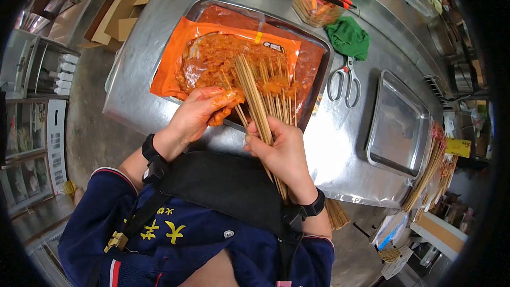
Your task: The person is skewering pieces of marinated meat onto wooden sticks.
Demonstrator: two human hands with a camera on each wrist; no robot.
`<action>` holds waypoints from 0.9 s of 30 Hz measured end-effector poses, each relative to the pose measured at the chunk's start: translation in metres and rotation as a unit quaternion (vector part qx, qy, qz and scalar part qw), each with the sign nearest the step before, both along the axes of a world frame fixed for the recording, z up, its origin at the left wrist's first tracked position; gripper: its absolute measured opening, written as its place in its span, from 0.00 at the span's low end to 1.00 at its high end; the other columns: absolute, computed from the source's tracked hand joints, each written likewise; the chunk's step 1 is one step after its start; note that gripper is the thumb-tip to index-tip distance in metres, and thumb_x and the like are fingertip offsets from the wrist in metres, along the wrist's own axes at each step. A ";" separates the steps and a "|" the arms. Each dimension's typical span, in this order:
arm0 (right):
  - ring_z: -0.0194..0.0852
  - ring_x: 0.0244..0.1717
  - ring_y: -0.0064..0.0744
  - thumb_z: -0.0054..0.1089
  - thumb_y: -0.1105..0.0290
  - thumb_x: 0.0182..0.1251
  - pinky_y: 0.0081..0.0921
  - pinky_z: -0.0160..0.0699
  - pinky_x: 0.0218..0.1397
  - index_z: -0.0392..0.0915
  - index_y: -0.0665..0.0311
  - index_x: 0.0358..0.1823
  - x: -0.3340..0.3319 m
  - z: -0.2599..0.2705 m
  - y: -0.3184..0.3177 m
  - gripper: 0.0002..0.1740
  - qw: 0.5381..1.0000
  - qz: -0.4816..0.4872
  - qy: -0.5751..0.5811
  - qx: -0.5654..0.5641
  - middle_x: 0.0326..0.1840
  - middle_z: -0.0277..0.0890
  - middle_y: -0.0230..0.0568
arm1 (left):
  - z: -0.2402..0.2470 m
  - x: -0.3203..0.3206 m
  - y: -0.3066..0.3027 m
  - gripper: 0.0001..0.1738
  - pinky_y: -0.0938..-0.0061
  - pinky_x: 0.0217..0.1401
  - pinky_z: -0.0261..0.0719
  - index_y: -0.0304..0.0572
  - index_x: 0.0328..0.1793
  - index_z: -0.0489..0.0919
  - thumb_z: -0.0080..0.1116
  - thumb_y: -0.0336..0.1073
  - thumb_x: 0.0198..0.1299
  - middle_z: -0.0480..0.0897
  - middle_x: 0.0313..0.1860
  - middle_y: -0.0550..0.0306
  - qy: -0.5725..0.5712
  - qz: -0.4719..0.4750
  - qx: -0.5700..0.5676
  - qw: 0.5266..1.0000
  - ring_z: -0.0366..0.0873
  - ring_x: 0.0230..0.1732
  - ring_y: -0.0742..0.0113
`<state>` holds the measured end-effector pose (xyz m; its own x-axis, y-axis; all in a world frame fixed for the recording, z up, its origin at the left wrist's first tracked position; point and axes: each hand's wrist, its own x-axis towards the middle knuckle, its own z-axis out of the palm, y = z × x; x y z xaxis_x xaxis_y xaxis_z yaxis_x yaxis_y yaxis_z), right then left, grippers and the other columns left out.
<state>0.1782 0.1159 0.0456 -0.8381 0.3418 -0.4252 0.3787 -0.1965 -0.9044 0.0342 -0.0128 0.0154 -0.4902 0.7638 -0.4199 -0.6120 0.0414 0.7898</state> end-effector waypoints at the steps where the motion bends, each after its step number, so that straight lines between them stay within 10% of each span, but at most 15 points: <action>1: 0.76 0.27 0.20 0.58 0.80 0.57 0.15 0.75 0.29 0.75 0.70 0.37 0.000 0.001 -0.001 0.06 1.000 -0.011 -0.002 0.007 0.28 0.75 0.33 | 0.000 -0.001 0.002 0.09 0.86 0.21 0.62 0.38 0.43 0.78 0.55 0.36 0.61 0.78 0.29 0.63 0.003 -0.003 -0.011 1.000 0.68 0.21 0.80; 8: 0.75 0.24 0.37 0.60 0.76 0.51 0.26 0.72 0.30 0.78 0.68 0.32 0.007 0.019 0.003 0.07 0.922 -0.021 0.104 0.373 0.25 0.75 0.47 | -0.006 0.000 0.019 0.09 0.87 0.25 0.65 0.37 0.44 0.77 0.56 0.33 0.60 0.80 0.33 0.62 -0.017 0.004 0.039 0.999 0.71 0.26 0.81; 12: 0.76 0.26 0.22 0.57 0.74 0.59 0.17 0.72 0.29 0.77 0.70 0.35 0.008 0.011 0.004 0.06 0.999 0.030 0.005 0.021 0.25 0.77 0.36 | -0.021 -0.003 0.025 0.10 0.87 0.28 0.68 0.35 0.45 0.74 0.56 0.32 0.60 0.78 0.33 0.62 0.029 0.029 0.008 0.999 0.73 0.29 0.80; 16: 0.77 0.30 0.17 0.59 0.68 0.62 0.14 0.74 0.29 0.77 0.69 0.36 -0.001 0.004 0.012 0.10 0.997 0.052 -0.036 -0.050 0.26 0.77 0.30 | -0.024 -0.003 0.019 0.12 0.86 0.25 0.66 0.36 0.50 0.72 0.54 0.31 0.61 0.76 0.31 0.63 0.165 0.164 0.022 0.972 0.71 0.26 0.82; 20: 0.77 0.29 0.17 0.61 0.68 0.61 0.14 0.74 0.29 0.78 0.68 0.37 -0.007 0.004 0.008 0.10 0.994 0.089 -0.054 -0.038 0.27 0.77 0.31 | 0.001 -0.008 -0.005 0.08 0.87 0.27 0.67 0.38 0.42 0.77 0.56 0.34 0.61 0.79 0.30 0.63 0.010 0.003 0.052 0.999 0.72 0.26 0.81; 27: 0.77 0.29 0.17 0.62 0.68 0.60 0.14 0.74 0.28 0.78 0.70 0.41 -0.007 -0.006 0.004 0.13 0.994 0.105 -0.027 -0.015 0.28 0.77 0.32 | 0.003 -0.007 -0.007 0.09 0.88 0.27 0.66 0.41 0.37 0.76 0.57 0.39 0.61 0.78 0.28 0.64 0.058 -0.014 0.023 0.998 0.70 0.25 0.82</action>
